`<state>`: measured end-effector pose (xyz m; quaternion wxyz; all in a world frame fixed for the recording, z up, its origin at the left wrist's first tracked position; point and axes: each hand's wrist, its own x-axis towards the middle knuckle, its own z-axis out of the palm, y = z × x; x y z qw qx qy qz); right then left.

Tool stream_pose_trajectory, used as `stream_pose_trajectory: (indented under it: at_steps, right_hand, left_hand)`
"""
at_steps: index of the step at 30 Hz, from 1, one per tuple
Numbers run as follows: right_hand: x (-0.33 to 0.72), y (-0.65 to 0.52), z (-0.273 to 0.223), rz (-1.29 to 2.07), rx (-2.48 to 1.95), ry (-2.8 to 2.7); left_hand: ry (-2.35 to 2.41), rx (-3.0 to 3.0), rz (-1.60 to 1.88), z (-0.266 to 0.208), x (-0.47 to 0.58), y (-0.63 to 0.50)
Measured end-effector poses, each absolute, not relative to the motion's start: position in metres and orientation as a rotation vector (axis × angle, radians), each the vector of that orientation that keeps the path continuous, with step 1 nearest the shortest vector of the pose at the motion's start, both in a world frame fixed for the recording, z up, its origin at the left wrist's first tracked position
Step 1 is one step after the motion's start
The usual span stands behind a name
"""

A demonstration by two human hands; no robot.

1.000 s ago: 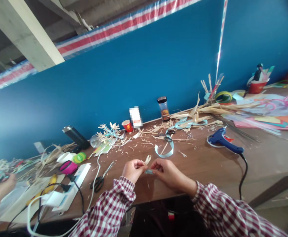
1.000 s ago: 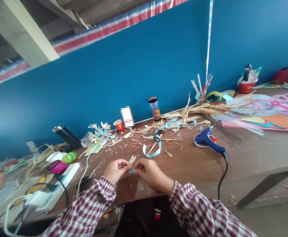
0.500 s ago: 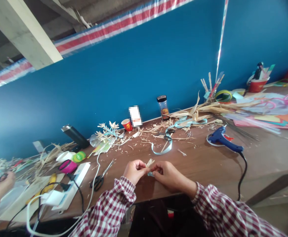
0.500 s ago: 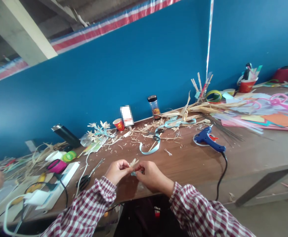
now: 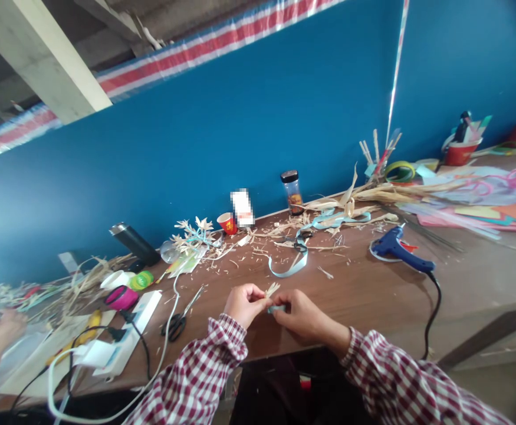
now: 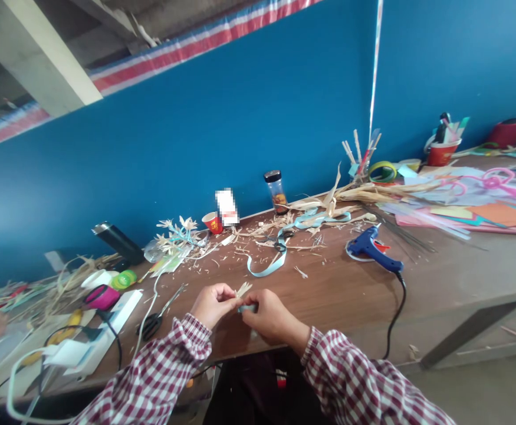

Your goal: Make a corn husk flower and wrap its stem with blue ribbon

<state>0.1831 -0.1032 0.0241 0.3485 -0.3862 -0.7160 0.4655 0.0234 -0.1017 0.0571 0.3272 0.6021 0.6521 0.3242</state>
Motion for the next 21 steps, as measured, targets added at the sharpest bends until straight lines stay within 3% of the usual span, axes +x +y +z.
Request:
stream_pose_trajectory:
  at_steps: [21]
  right_hand:
    - [0.1813, -0.1068, 0.0228, 1.107, -1.093, -1.866]
  left_hand:
    - [1.693, 1.542, 0.908, 0.0658, 0.0304, -0.1044]
